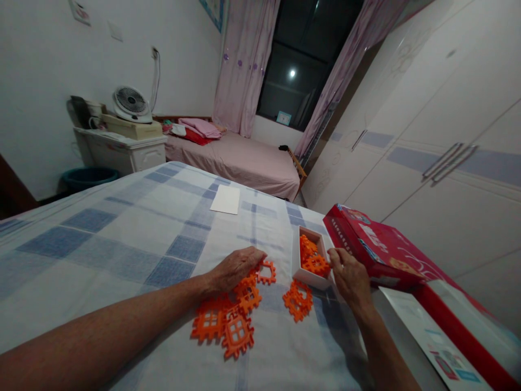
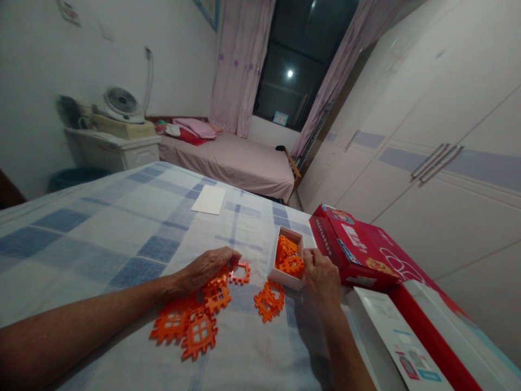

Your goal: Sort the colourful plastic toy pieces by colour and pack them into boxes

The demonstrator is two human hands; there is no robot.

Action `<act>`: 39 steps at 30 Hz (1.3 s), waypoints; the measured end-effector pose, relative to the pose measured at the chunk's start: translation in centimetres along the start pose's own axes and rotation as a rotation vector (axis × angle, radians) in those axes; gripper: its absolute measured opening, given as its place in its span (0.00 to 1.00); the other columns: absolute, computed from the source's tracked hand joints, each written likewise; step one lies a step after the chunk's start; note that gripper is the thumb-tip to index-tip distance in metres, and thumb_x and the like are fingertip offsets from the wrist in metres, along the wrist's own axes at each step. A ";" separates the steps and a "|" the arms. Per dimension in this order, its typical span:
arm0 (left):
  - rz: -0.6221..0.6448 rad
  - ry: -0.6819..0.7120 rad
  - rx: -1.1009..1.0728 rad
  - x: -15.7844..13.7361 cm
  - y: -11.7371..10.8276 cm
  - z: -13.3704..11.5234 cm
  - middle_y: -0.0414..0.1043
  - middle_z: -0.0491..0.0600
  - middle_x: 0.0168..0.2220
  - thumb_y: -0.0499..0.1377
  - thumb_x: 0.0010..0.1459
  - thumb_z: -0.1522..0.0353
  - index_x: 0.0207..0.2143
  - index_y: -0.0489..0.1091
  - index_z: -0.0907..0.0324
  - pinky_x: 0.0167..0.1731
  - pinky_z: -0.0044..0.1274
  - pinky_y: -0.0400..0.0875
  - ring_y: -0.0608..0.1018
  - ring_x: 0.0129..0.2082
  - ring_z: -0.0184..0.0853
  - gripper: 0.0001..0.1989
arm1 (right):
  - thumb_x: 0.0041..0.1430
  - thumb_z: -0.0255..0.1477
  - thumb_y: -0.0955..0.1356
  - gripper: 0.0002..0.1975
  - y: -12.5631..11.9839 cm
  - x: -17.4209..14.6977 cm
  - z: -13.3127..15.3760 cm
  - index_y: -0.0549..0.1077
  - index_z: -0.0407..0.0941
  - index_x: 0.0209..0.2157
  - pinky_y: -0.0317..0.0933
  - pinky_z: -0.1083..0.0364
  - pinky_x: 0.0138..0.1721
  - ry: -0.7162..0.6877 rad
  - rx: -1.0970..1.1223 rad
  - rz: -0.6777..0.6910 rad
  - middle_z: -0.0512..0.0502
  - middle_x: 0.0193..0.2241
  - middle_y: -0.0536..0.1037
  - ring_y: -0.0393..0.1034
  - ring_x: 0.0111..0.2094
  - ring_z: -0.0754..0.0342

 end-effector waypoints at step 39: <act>0.028 0.049 0.060 0.1 0.3 -0.3 0.68 0.49 0.34 0.35 0.66 0.62 0.36 0.67 0.58 0.40 0.25 0.64 0.70 0.35 0.33 0.22 | 0.65 0.32 0.55 0.18 3.8 0.3 5.4 0.73 0.52 0.46 0.54 0.42 0.53 -0.448 -0.142 0.161 0.50 0.57 0.65 0.53 0.59 0.46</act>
Point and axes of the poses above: each hand's wrist, its own x-axis towards the middle knuckle, its own y-axis out of the palm, z = x × y, the point moved 8 cm from there along x, towards the middle knuckle
